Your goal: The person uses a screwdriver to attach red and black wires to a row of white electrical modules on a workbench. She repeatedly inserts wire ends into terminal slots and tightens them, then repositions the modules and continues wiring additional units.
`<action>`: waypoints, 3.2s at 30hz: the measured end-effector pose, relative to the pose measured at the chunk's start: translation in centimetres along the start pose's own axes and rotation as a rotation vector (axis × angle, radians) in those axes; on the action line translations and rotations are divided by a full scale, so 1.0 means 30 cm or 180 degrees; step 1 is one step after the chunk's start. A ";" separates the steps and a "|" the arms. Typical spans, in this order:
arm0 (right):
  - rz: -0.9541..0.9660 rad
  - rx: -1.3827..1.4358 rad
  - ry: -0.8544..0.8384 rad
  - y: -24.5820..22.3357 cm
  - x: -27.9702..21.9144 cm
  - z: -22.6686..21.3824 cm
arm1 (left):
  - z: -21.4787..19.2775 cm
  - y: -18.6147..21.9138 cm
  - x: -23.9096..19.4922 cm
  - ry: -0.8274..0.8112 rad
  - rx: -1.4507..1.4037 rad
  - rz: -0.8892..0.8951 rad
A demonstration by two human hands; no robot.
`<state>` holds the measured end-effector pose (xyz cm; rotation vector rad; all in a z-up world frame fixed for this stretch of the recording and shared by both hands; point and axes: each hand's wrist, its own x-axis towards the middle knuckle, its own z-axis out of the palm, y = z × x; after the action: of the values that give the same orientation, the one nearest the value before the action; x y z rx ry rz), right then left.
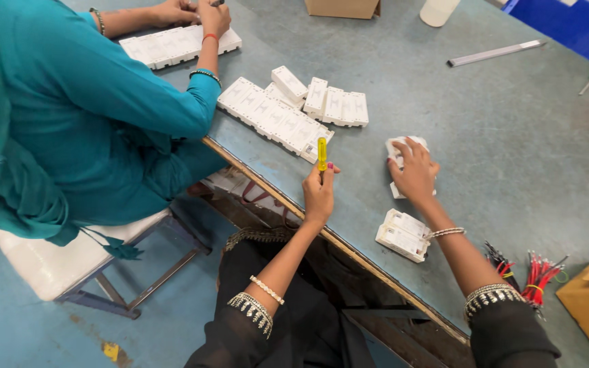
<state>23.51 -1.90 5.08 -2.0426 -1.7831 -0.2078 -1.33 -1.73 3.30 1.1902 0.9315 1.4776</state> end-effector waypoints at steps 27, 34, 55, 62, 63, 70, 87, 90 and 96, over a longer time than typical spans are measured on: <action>0.1019 -0.0146 0.0099 0.093 -0.126 -0.017 | -0.005 0.003 -0.003 -0.0125 -0.0029 0.0011; -0.0570 0.0298 -0.0096 -0.157 0.018 -0.069 | 0.006 -0.049 0.002 0.0181 -0.0973 -0.0264; -0.1336 -0.0103 -0.1004 -0.177 0.161 -0.058 | 0.007 -0.060 0.009 0.0161 -0.0648 -0.0186; 0.0048 -0.0682 -0.1000 0.341 0.235 -0.111 | 0.003 -0.018 0.006 0.0121 -0.0589 -0.0225; 0.0003 -0.0625 -0.1046 0.390 0.242 -0.113 | 0.002 -0.016 0.007 0.0110 -0.0597 -0.0233; 0.0660 -0.0025 -0.2268 0.446 0.208 -0.205 | 0.001 -0.015 0.008 0.0063 -0.0642 -0.0274; -0.2032 -0.0063 -0.0269 -0.503 0.210 0.002 | 0.008 -0.038 0.009 0.0173 -0.0825 -0.0190; -0.2452 -0.0240 0.0536 -0.445 0.157 -0.053 | 0.013 -0.036 0.015 0.0116 -0.0903 -0.0275; -0.2237 -0.0138 0.0803 -0.259 0.091 -0.130 | 0.008 -0.040 0.014 0.0124 -0.0625 -0.0285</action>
<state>17.04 -0.30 11.27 -1.2604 -2.2569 -0.6745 -0.85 -1.07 2.30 0.9686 0.8338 1.4878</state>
